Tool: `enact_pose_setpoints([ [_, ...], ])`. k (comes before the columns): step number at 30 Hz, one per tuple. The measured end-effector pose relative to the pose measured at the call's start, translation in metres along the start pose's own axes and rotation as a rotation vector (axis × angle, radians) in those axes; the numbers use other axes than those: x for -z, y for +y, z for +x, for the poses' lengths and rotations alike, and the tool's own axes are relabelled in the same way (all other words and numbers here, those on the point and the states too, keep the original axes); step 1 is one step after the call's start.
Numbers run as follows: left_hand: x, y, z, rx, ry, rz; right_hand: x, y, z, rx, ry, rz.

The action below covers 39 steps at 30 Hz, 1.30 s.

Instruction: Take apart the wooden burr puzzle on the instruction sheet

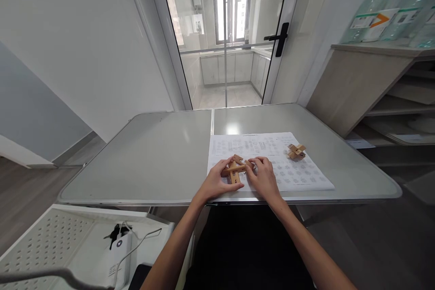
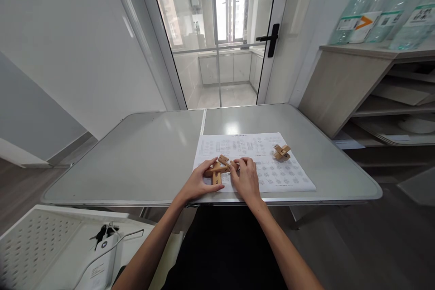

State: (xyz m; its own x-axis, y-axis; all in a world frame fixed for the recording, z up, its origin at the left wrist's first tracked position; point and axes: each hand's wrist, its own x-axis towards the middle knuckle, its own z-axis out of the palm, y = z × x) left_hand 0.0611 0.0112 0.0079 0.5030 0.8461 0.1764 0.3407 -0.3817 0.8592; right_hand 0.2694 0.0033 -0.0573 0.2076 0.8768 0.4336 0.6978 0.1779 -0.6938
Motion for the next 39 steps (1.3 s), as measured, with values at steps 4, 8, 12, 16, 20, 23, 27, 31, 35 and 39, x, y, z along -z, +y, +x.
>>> enact_pose_setpoints([
  [4, -0.002, -0.006, 0.0, 0.053, 0.015, -0.044, 0.006, -0.007, 0.001, -0.022, 0.0, 0.106],
  [8, -0.003, -0.009, 0.0, 0.06, 0.04, -0.079, 0.017, -0.021, 0.0, 0.032, -0.016, 0.234],
  [12, -0.003, -0.005, 0.001, 0.064, 0.025, -0.109, 0.021, -0.026, -0.001, 0.148, -0.066, 0.237],
  [16, -0.002, -0.002, 0.001, 0.065, 0.024, -0.099, 0.019, -0.025, -0.001, 0.204, -0.078, 0.244],
  [20, -0.002, -0.004, 0.001, 0.05, 0.023, -0.058, 0.02, -0.026, -0.001, 0.24, -0.061, 0.252],
  [23, -0.002, -0.004, 0.001, 0.034, 0.023, -0.034, 0.021, -0.025, -0.001, 0.248, -0.067, 0.261],
  [27, -0.001, 0.001, 0.0, -0.003, -0.025, -0.076, 0.019, -0.021, 0.001, 0.239, -0.085, 0.298],
  [31, 0.001, 0.006, 0.0, -0.039, -0.052, -0.097, 0.018, -0.019, 0.002, 0.235, -0.051, 0.267],
  [35, 0.001, 0.004, -0.001, -0.074, -0.062, -0.065, 0.018, -0.021, 0.001, 0.226, -0.013, 0.227],
  [39, -0.001, -0.001, -0.002, -0.088, -0.038, -0.034, 0.017, -0.021, 0.001, 0.221, 0.018, 0.185],
])
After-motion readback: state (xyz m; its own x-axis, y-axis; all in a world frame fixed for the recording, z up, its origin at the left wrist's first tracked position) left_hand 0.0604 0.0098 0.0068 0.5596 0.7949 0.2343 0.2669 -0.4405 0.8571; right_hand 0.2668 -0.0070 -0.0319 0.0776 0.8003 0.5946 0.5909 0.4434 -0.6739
